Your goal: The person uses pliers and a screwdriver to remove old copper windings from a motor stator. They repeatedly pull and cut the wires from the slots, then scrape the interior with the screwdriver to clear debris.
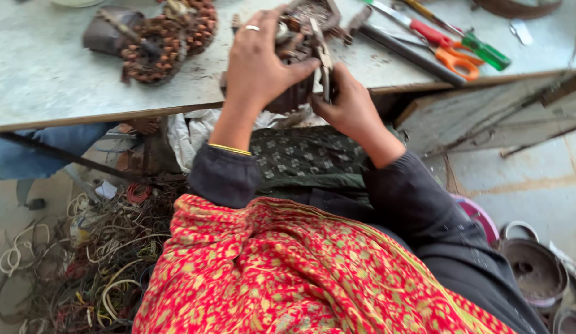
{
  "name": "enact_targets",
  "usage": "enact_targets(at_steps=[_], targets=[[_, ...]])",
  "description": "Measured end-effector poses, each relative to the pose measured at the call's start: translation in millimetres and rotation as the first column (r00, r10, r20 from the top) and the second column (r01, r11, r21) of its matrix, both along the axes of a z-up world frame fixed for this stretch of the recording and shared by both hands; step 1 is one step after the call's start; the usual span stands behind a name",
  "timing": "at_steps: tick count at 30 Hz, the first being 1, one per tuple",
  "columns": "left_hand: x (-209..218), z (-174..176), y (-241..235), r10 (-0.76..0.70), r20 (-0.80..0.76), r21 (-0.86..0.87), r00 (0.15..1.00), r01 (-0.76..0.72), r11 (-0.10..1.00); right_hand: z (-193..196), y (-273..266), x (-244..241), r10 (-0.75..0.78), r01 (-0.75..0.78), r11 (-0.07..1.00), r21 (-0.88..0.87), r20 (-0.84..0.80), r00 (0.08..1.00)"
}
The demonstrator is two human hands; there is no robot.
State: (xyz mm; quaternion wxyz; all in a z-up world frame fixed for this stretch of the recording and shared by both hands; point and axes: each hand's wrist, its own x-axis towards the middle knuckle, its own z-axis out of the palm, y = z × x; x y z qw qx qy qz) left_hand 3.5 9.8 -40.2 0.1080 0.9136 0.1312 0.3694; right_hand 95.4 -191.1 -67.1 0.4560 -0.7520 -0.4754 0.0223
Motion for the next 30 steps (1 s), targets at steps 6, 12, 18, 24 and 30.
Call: enact_targets(at_steps=[6, 12, 18, 24, 30], targets=[[-2.3, 1.7, -2.3, -0.019, 0.019, -0.055, 1.0, 0.02, 0.998, -13.4, -12.3, 42.3, 0.435, -0.325, 0.882, 0.34, -0.852, 0.291], [-2.6, 6.9, -5.4, 0.01, -0.041, -0.117, 0.999, -0.015, 0.993, -48.9, -1.2, 36.3, 0.666, -0.302, 0.656, 0.692, -0.719, -0.202], [0.2, 10.5, -6.6, 0.035, -0.081, -0.144, 0.996, -0.047, 0.988, -20.2, -10.3, 41.2, 0.605, -0.253, 0.628, 0.736, -0.666, -0.437], [4.5, 1.8, -5.9, 0.009, -0.049, -0.165, 0.999, -0.017, 0.986, 16.4, -22.5, 52.8, 0.098, -0.148, 0.982, -0.119, -0.354, 0.93], [17.7, 5.9, -8.1, 0.019, -0.088, -0.14, 0.996, -0.031, 0.99, 26.4, -23.6, 35.6, -0.137, 0.181, 0.983, 0.002, 0.664, 0.735]])
